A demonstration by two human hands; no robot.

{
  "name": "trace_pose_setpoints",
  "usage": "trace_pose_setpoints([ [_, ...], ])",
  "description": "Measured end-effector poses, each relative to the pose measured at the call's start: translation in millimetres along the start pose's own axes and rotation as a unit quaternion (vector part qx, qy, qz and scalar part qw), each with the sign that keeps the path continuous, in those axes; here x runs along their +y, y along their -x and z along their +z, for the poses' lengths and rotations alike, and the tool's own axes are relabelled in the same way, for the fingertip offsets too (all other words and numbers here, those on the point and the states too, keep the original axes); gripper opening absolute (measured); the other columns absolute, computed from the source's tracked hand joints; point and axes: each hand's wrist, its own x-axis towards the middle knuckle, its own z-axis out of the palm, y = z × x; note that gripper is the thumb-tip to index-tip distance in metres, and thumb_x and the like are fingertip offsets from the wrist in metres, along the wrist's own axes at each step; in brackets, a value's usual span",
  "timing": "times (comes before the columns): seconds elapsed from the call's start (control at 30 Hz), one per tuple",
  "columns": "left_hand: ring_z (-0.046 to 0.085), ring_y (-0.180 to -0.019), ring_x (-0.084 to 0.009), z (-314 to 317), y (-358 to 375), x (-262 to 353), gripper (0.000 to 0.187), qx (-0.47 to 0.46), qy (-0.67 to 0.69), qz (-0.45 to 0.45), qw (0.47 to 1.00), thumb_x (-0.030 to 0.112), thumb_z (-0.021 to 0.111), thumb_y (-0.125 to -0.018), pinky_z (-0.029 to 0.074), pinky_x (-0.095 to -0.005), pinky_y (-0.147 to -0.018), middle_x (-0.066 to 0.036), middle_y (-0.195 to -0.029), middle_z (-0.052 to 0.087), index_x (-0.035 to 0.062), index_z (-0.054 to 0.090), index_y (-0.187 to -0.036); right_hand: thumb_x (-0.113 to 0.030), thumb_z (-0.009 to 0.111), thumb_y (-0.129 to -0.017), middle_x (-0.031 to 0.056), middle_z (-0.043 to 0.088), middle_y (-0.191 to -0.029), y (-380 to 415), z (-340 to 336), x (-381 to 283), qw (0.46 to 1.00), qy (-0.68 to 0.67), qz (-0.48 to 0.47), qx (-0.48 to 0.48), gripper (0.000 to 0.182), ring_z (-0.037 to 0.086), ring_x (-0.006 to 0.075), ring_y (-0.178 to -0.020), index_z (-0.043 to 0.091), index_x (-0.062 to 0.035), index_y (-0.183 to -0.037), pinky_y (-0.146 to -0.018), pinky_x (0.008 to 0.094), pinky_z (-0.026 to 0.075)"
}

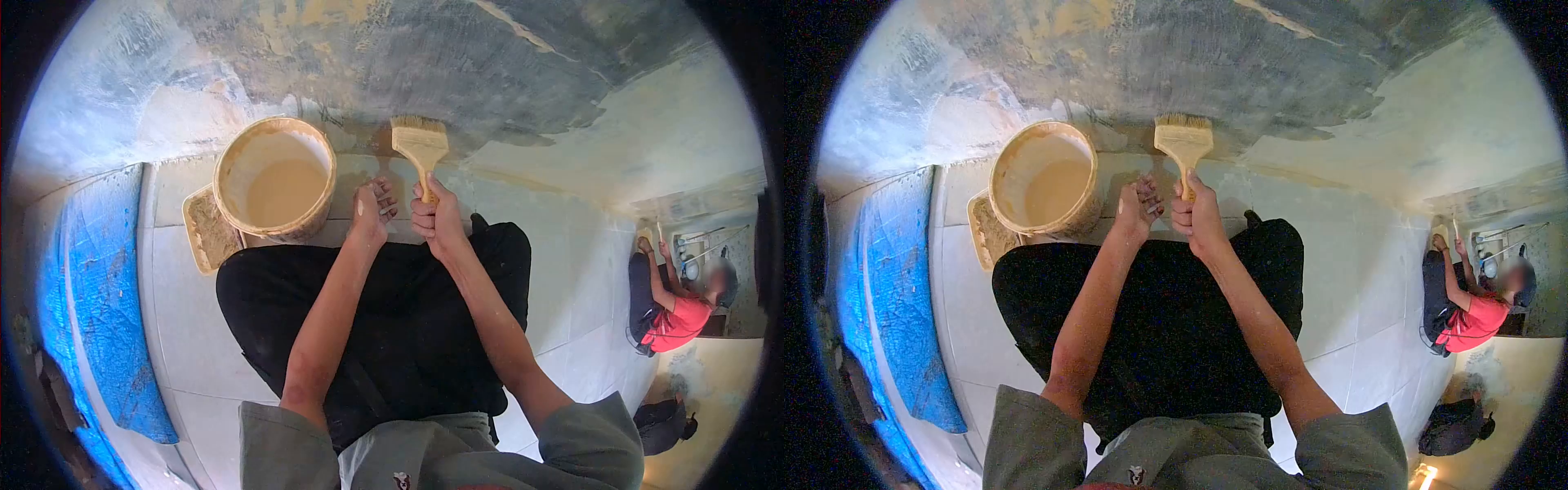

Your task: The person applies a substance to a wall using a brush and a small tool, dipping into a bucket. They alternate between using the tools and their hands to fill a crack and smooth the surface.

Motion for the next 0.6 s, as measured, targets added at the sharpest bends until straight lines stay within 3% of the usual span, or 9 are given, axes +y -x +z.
trace_pose_setpoints([
  [0.37,0.047,-0.081,-0.0197,-0.3,-4.9,-2.3,0.028,-0.001,-0.012,-0.011,1.000,0.025,0.040,-0.085,0.040,-0.0349,-0.072,-0.003,-0.094,0.049,0.0093,0.049,-0.107,-0.049,0.042,-0.093,-0.0057,0.030,-0.051,-2.4,5.7,-13.4,0.964,0.099,-0.247,0.010,0.043,0.024,0.0034,-0.037,0.044,-0.0097,-0.074,-0.033,0.0204,0.017],
  [0.4,0.048,-0.080,-0.0187,0.2,-3.3,-2.5,0.029,0.002,-0.013,-0.006,1.000,0.025,0.039,-0.086,0.040,-0.0347,-0.070,-0.003,-0.095,0.049,0.0098,0.050,-0.108,-0.049,0.042,-0.093,-0.0057,0.030,-0.051,-3.4,4.6,-14.9,0.964,0.099,-0.247,0.011,0.043,0.024,0.0034,-0.037,0.044,-0.0097,-0.074,-0.033,0.0204,0.017],
  [0.47,0.049,-0.080,-0.0176,1.2,-1.3,-2.7,0.030,0.006,-0.015,-0.003,1.000,0.026,0.038,-0.087,0.041,-0.0345,-0.068,-0.003,-0.095,0.050,0.0103,0.051,-0.109,-0.050,0.043,-0.092,-0.0052,0.031,-0.052,-4.8,2.3,-15.7,0.984,0.086,-0.147,0.057,0.043,0.023,0.0037,-0.038,0.044,-0.0104,-0.074,-0.033,0.0209,0.017],
  [0.6,0.048,-0.080,-0.0181,1.6,0.2,-2.4,0.029,0.010,-0.016,-0.002,1.000,0.025,0.039,-0.087,0.040,-0.0350,-0.070,-0.003,-0.094,0.049,0.0094,0.050,-0.109,-0.049,0.038,-0.094,-0.0080,0.024,-0.051,-10.9,-2.5,-3.1,0.992,0.070,-0.086,0.057,0.040,0.018,0.0030,-0.037,0.042,-0.0137,-0.077,-0.033,0.0208,0.013],
])
